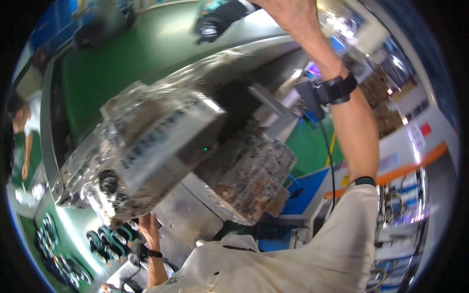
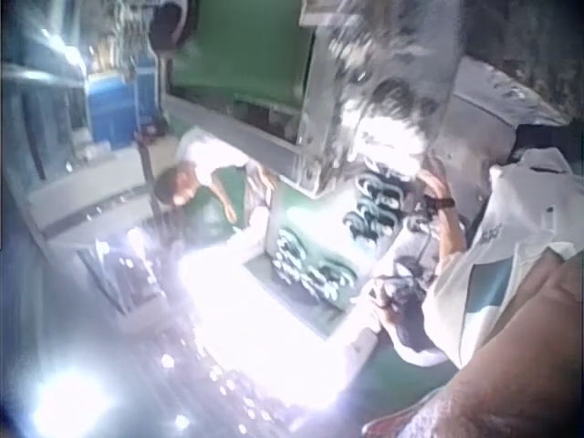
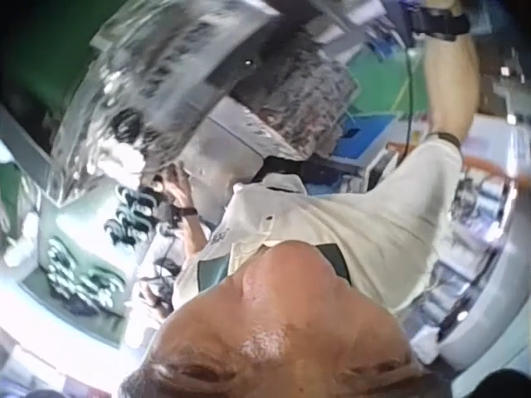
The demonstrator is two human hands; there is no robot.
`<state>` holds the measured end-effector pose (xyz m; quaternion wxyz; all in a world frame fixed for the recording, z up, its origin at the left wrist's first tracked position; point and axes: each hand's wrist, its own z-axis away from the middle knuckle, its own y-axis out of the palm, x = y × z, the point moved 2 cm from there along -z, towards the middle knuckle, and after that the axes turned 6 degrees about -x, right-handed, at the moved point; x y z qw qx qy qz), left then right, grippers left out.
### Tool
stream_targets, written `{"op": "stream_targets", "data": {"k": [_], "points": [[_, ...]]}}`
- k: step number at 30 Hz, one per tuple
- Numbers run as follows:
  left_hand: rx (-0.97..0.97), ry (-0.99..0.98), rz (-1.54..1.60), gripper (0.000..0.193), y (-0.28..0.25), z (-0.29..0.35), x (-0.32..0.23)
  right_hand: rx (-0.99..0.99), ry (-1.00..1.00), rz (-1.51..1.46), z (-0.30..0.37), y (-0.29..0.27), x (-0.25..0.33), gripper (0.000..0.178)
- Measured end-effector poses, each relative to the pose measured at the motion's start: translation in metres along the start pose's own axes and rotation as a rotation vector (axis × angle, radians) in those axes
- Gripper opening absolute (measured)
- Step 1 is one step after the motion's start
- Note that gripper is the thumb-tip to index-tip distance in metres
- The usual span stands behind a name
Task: The recorder is operating a machine to press or shape shoe components as part of an assembly line process.
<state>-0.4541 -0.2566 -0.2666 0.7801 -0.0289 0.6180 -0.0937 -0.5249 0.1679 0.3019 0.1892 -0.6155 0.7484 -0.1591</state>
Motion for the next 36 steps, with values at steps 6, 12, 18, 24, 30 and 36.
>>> {"op": "stream_targets", "data": {"k": [6,12,18,24,30,36], "points": [[1.082,-0.249,0.636,0.058,0.119,0.118,-0.192,-0.088,0.441,-0.683,0.075,-0.144,-0.045,0.035],[1.525,-0.717,0.929,0.084,0.217,0.198,-0.260,0.119,0.766,-0.685,0.252,-0.220,-0.062,0.029],[1.603,-0.860,0.606,0.076,0.250,0.332,-0.196,-0.023,1.144,-0.269,0.477,-0.356,-0.025,0.048],[1.891,-0.525,0.370,0.048,0.304,0.474,-0.154,-0.661,1.425,-0.635,0.623,-0.493,0.075,0.102],[2.168,0.293,0.036,0.072,0.296,0.635,-0.115,-1.271,1.503,-0.178,0.730,-0.593,0.126,0.051],[2.474,0.425,-0.267,0.069,0.340,0.785,-0.068,-1.480,1.403,0.413,0.808,-0.706,0.209,0.056]]}}
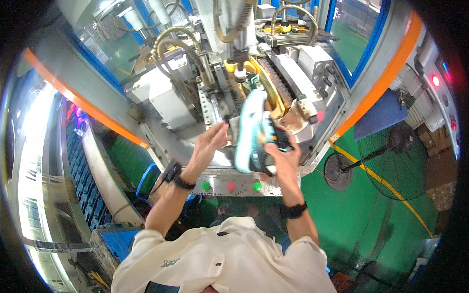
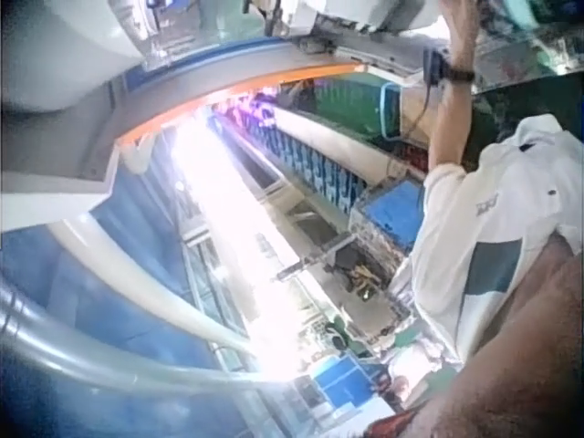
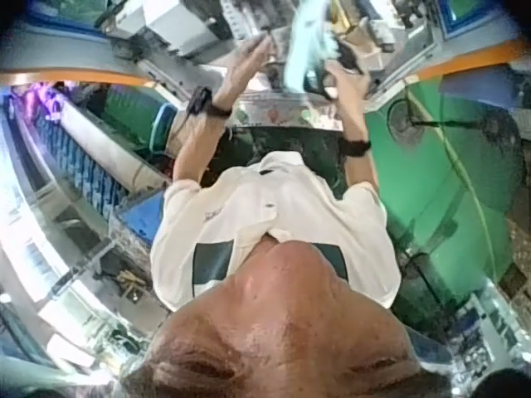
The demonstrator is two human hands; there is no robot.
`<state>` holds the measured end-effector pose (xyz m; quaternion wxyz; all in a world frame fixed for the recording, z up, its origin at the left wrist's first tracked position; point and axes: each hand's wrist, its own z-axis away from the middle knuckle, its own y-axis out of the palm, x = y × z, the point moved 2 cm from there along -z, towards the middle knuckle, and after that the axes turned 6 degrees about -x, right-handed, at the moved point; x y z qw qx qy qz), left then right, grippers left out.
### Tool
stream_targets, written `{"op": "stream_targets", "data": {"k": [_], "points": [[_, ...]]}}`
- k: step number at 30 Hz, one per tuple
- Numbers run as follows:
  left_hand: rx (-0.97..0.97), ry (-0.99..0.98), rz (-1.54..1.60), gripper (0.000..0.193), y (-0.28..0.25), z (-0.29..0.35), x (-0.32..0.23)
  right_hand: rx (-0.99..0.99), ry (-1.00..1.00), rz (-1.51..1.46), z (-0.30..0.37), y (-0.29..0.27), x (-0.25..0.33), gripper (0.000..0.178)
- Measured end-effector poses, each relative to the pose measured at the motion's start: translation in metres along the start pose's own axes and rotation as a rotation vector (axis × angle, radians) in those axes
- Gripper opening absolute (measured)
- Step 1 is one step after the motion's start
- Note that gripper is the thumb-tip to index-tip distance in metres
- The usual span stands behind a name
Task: The recorder is operating a machine to press or shape shoe components as part of an assembly line process.
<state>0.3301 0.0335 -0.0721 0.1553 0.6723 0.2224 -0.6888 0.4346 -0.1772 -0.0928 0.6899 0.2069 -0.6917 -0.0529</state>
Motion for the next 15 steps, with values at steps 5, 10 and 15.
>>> {"op": "stream_targets", "data": {"k": [5,10,15], "points": [[-0.334,0.100,-0.250,0.056,0.022,-0.182,0.079,-0.251,-0.149,0.119,-0.023,-0.063,0.046,0.052],[-0.520,-0.019,-0.457,0.065,0.049,-0.264,0.109,-0.424,-0.240,0.289,-0.023,-0.094,0.083,0.056],[-0.628,-0.052,-0.592,0.036,0.039,-0.286,0.109,-0.461,-0.285,0.527,-0.043,-0.095,0.101,0.055]]}}
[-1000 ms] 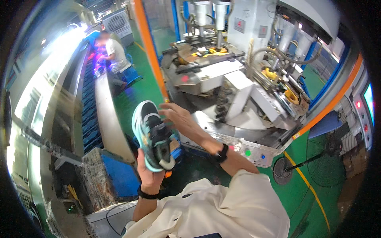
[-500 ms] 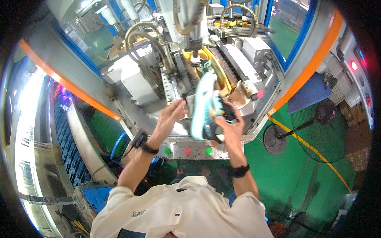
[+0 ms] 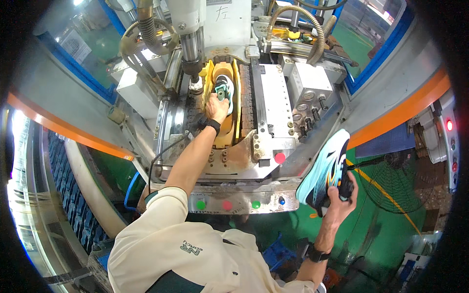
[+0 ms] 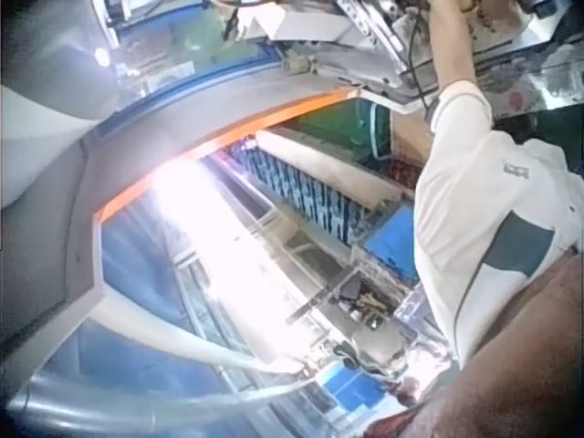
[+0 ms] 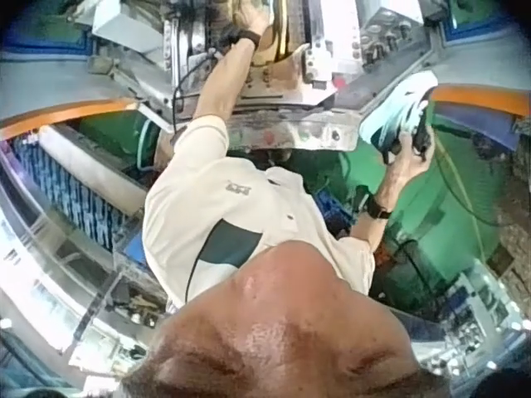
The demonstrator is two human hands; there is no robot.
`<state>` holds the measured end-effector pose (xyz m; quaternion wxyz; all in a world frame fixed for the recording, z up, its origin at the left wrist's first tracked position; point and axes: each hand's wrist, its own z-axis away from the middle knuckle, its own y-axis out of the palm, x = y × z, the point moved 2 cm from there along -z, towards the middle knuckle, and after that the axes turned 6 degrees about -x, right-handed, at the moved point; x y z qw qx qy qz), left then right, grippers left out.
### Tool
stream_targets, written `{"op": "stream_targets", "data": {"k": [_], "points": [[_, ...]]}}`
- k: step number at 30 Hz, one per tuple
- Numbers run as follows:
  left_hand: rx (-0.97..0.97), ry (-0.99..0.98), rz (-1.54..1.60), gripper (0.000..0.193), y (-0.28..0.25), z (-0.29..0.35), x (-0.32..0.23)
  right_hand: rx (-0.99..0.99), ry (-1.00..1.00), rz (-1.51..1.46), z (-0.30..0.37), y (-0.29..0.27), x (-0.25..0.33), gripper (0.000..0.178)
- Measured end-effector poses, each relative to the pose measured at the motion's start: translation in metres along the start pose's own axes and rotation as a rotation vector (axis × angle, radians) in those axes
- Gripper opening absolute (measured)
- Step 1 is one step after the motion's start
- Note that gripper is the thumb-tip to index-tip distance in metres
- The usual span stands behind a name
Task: The recorder is operating a machine to press or shape shoe components as part of an assembly line process.
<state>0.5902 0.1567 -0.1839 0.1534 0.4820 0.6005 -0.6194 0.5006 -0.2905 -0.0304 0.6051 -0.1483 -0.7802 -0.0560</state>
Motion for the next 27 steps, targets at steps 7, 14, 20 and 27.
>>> {"op": "stream_targets", "data": {"k": [7,14,20,27], "points": [[0.439,-0.745,1.052,0.016,-0.128,0.032,0.020,0.382,-0.040,0.121,-0.100,0.166,0.044,0.040],[0.471,-0.615,1.085,0.036,-0.328,0.148,0.052,0.805,-0.150,0.748,-0.085,0.417,-0.015,0.063],[-0.031,-0.569,0.903,0.040,-0.455,0.238,0.119,0.639,-0.479,0.842,-0.002,0.506,-0.100,0.056],[-0.632,-0.705,0.862,0.016,-0.470,0.335,0.130,0.617,-0.582,0.574,0.052,0.458,-0.055,0.074]]}}
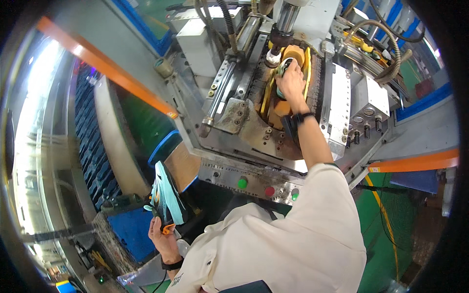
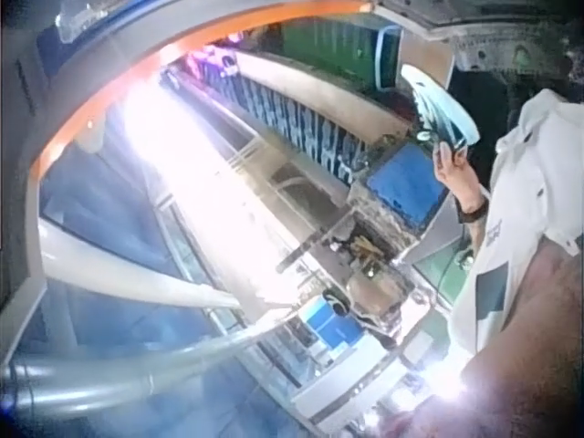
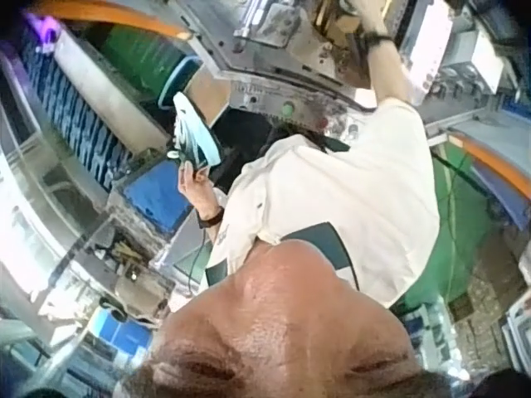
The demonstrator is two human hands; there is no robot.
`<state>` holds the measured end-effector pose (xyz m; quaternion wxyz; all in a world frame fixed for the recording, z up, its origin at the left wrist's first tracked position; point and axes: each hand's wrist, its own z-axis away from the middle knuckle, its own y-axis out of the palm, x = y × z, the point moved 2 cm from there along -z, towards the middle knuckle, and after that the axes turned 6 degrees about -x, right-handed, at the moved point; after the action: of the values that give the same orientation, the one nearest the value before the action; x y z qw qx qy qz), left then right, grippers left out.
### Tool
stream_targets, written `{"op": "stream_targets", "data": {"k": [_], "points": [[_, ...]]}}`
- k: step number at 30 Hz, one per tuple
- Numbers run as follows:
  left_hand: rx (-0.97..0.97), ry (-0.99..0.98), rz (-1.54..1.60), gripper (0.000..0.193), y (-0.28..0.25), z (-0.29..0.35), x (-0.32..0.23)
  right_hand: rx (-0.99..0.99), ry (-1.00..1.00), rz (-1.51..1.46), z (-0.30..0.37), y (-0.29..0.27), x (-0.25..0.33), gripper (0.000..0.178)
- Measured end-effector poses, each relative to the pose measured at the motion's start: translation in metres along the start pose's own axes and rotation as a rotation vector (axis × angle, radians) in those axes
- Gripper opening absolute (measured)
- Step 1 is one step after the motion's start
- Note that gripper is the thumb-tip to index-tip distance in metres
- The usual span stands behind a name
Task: The recorder is operating a machine to press or shape shoe components as part of an assembly line process.
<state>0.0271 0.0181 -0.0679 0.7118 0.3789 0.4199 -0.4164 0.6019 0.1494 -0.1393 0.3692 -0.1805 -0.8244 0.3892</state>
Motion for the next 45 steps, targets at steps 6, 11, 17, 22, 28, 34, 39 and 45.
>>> {"op": "stream_targets", "data": {"k": [6,11,17,22,28,34,39,45], "points": [[-0.119,-0.092,0.056,0.018,-0.026,0.043,0.038,0.104,-0.506,-0.654,0.224,-0.073,0.081,0.020],[-0.097,-0.141,0.046,0.019,-0.011,0.076,0.045,0.491,-0.681,-0.463,0.331,0.045,0.038,0.023],[-0.112,-0.120,0.048,0.023,-0.037,0.089,0.050,0.615,-0.514,-0.500,0.341,0.057,0.028,0.024],[-0.209,-0.076,0.085,0.018,-0.054,0.095,0.042,0.721,-0.389,-0.491,0.344,0.063,0.038,0.026],[-0.413,-0.150,0.195,0.025,-0.095,0.094,0.069,0.691,-0.496,-0.623,0.339,0.082,0.030,0.030],[-0.627,-0.182,0.405,0.029,-0.175,0.085,0.124,0.725,-0.456,-0.588,0.298,0.147,0.055,0.026],[-1.058,-0.023,0.587,0.019,-0.314,0.080,0.166,0.705,-0.705,-1.036,0.326,0.083,0.272,0.024],[-1.311,-0.019,0.605,0.023,-0.479,0.055,0.172,0.827,-1.014,-0.923,0.415,0.025,0.517,0.028]]}}
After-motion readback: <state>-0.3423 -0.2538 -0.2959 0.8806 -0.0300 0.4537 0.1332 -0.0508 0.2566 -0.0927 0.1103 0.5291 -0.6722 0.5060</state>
